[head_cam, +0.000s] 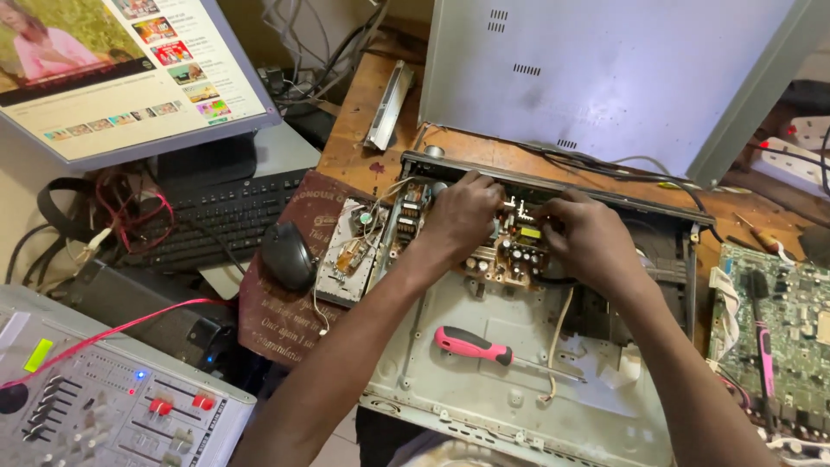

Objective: The person removes a circuit board from an electronic device using a screwdriver, then uses a multimeter to test the board. The person manipulates the board and multimeter probes to check electrical connections.

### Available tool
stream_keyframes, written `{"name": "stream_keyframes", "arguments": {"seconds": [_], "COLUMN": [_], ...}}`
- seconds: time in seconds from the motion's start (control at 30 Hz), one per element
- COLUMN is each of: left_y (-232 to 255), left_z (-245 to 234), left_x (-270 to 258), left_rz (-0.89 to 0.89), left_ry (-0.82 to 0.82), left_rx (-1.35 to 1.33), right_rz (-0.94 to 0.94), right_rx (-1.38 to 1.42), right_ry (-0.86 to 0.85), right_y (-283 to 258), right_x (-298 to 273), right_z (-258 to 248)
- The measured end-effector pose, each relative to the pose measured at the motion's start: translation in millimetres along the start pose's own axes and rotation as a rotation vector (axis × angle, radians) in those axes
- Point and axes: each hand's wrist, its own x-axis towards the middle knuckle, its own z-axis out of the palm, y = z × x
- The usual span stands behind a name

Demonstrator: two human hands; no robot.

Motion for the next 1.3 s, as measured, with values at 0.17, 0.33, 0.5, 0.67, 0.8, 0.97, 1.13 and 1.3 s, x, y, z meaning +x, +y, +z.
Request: {"name": "stream_keyframes", "arguments": {"seconds": [0.17,0.33,0.5,0.67,0.8,0.97,1.13,1.3], "left_y": [13,18,10,18,18,16,17,6], "left_z": [-17,-16,30,27,34,47,53,50], "left_x": [-1,3,8,-7,-8,-13,-19,-6], "left_rz": [0.007,-0.024,-0.171,-0.205,-0.157,-0.147,-0.132,-0.104], "left_ry": [-0.016,-0.047,-0.1,0.003,0.104,0.104,0.088,0.099], "left_rx": [0.009,0.067,-0.045,-0.086,-0.009,0.018,-0.001,-0.006], "right_rz": [0.037,0.037,0.035,0.059,0.007,-0.032,-0.023,-0.041], "right_rx": [0.022,-0.04,-0.189,-0.095,0.103,0.052,0.058,0.025], "right_ry": [-0.001,0.011,0.093,0.136,0.31,0.35,0.423,0.442], "right_y": [2,-12,-7,-2,1,20,33,35], "right_x": [-1,-6,-4,-9,0,17,17,22], "right_z": [-1,-5,8,15,1,6,23,21]}}
